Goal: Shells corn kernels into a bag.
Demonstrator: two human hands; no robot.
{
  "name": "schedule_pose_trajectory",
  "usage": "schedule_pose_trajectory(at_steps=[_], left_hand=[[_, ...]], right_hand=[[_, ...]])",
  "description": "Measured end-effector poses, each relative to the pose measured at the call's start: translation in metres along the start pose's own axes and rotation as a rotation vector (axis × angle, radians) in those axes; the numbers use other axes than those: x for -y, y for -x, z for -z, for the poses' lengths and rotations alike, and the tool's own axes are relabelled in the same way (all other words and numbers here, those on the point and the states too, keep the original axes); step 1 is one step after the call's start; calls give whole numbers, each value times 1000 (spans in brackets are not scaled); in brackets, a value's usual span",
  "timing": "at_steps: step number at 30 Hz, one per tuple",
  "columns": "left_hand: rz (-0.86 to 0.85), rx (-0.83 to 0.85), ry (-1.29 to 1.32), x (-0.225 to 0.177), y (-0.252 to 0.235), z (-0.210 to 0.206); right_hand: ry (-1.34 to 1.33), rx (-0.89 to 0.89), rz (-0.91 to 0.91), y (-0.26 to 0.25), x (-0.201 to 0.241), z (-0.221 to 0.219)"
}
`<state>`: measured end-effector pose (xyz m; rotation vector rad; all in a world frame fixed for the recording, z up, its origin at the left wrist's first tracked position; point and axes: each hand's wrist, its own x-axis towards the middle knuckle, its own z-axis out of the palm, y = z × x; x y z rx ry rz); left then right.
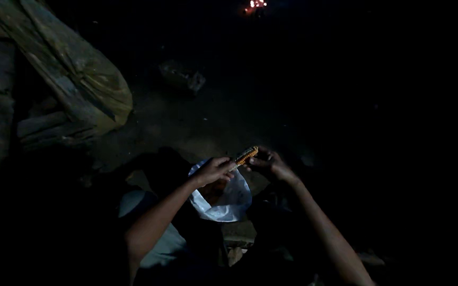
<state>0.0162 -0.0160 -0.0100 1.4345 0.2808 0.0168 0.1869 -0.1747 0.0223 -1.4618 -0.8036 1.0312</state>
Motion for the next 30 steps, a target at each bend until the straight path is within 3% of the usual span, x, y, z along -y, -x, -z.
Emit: schedule_pose_trajectory(at_steps=[5,17,30], left_hand=[[-16,1,-120,3,0,5],[21,29,-80,-4,13,-3],[81,89,-250,14,17,-8]], right_hand=[[18,37,17,-6,-6,-5],[66,32,-42,-9,-2,-6],[271,200,13,-8,-11,2]])
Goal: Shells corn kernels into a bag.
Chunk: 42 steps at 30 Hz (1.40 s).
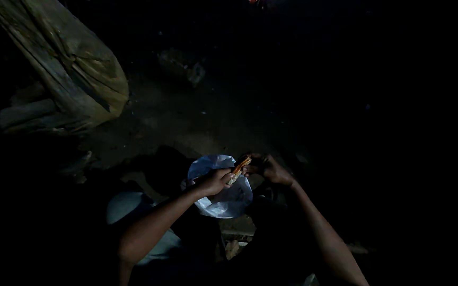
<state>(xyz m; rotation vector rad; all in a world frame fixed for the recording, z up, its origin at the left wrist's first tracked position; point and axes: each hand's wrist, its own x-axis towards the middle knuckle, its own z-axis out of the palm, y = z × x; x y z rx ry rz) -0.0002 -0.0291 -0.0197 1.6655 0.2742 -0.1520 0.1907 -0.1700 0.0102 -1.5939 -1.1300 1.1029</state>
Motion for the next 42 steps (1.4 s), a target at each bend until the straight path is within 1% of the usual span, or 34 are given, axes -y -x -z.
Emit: schedule_pose_trajectory(at_steps=[4,10,13,17,24,28,32,36,42], left_hand=[[64,-20,-45,1,3,-3],[1,-67,-196,-3,3,3],[21,-92,-121,-5,0,3],[24,-78,-54,0,-9,-1],[27,-61,-140,-5,-11,-6],[32,-45,-111,-4,-12,-7],[1,-69,-59,-2,-13,-9],[-17,-104,-107,-1,-13,-8],[-6,-87,-134,0,-13,-8]], right_hand=[[10,62,55,-1,-8,1],[12,47,28,0,4,-2],[3,38,45,0,2,-1],[26,18,56,1,1,2],[27,-18,17,6,3,3],[59,-24,7,10,6,4],[60,-2,30,10,3,6],[60,-7,64,8,0,4],[69,-8,71,7,0,4]])
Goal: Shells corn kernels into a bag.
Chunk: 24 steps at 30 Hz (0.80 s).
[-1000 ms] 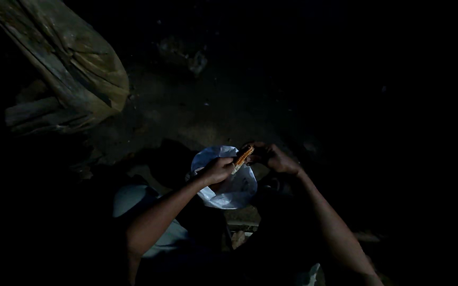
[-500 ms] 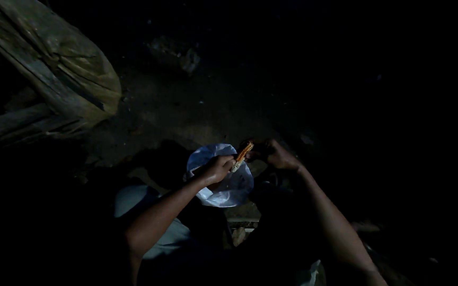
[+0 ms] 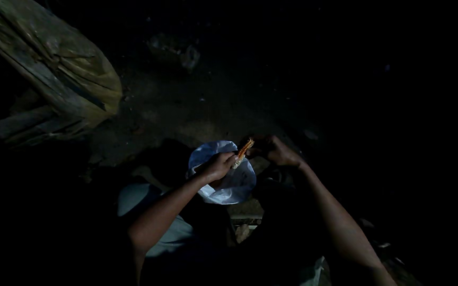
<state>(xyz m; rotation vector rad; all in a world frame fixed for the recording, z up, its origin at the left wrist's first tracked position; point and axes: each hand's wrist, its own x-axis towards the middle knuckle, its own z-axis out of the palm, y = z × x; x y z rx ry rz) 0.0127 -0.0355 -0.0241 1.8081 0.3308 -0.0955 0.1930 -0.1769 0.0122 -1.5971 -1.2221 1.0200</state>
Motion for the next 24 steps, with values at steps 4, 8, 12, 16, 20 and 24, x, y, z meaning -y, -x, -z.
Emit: schedule_pose_trajectory(at_steps=[4,8,12,16,20,24], left_hand=[[-14,10,-5,2,0,-1],[-18,2,14,4,-1,-2],[14,-19,52,-1,1,-1],[-4,-18,12,2,0,-1],[-4,-25,8,1,0,0],[44,-57,15,-1,1,-2]], right_hand=[[1,2,-18,1,1,0],[-11,12,0,2,1,0],[6,4,31,2,-1,-1],[6,11,26,1,1,-2],[9,3,22,0,0,-2],[50,-7,39,-1,-3,-5]])
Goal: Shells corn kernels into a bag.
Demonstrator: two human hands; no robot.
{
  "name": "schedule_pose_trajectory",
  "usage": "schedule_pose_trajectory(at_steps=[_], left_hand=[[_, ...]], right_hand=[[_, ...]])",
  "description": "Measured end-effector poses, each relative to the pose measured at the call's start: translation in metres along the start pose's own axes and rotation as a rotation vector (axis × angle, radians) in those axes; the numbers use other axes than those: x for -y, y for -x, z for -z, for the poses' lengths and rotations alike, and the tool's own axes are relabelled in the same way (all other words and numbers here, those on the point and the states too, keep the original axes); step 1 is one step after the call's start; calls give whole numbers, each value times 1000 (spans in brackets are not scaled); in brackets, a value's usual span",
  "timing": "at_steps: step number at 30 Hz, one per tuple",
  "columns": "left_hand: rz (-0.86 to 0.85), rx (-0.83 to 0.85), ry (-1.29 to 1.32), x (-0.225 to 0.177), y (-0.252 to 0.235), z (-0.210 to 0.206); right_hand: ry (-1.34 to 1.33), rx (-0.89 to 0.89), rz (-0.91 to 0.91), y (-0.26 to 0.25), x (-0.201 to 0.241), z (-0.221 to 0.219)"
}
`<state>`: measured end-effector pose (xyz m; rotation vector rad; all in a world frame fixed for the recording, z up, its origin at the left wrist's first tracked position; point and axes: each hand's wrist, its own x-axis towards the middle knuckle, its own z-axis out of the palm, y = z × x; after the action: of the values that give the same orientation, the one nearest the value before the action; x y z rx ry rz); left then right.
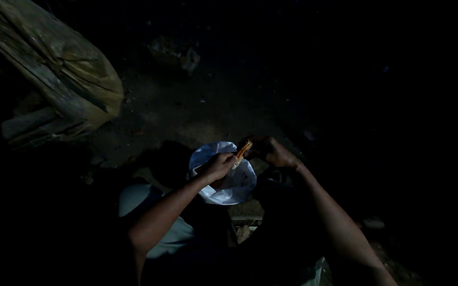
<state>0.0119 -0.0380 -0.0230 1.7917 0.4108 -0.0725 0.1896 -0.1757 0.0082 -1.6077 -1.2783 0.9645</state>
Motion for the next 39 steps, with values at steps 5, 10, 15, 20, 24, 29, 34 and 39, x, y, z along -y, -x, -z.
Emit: schedule_pose_trajectory(at_steps=[5,10,15,20,24,29,34,39], left_hand=[[0,-14,-32,2,-2,-2],[8,-21,0,3,-2,-2],[-7,-14,26,-1,1,-2],[-38,-10,-22,1,-2,-3],[-36,16,-66,-1,-1,-2],[-38,30,-71,2,-2,-2],[-46,32,-93,2,-2,-3],[-14,34,-97,3,-4,-3]], right_hand=[[62,3,-33,0,4,-2],[57,-6,-56,1,6,-2],[96,-8,-61,1,7,-2],[92,-18,-91,0,6,-2],[85,-23,-68,0,5,-3],[76,-24,-77,-1,3,-4],[123,-26,-81,0,7,-5],[150,-24,-83,-2,4,-4]])
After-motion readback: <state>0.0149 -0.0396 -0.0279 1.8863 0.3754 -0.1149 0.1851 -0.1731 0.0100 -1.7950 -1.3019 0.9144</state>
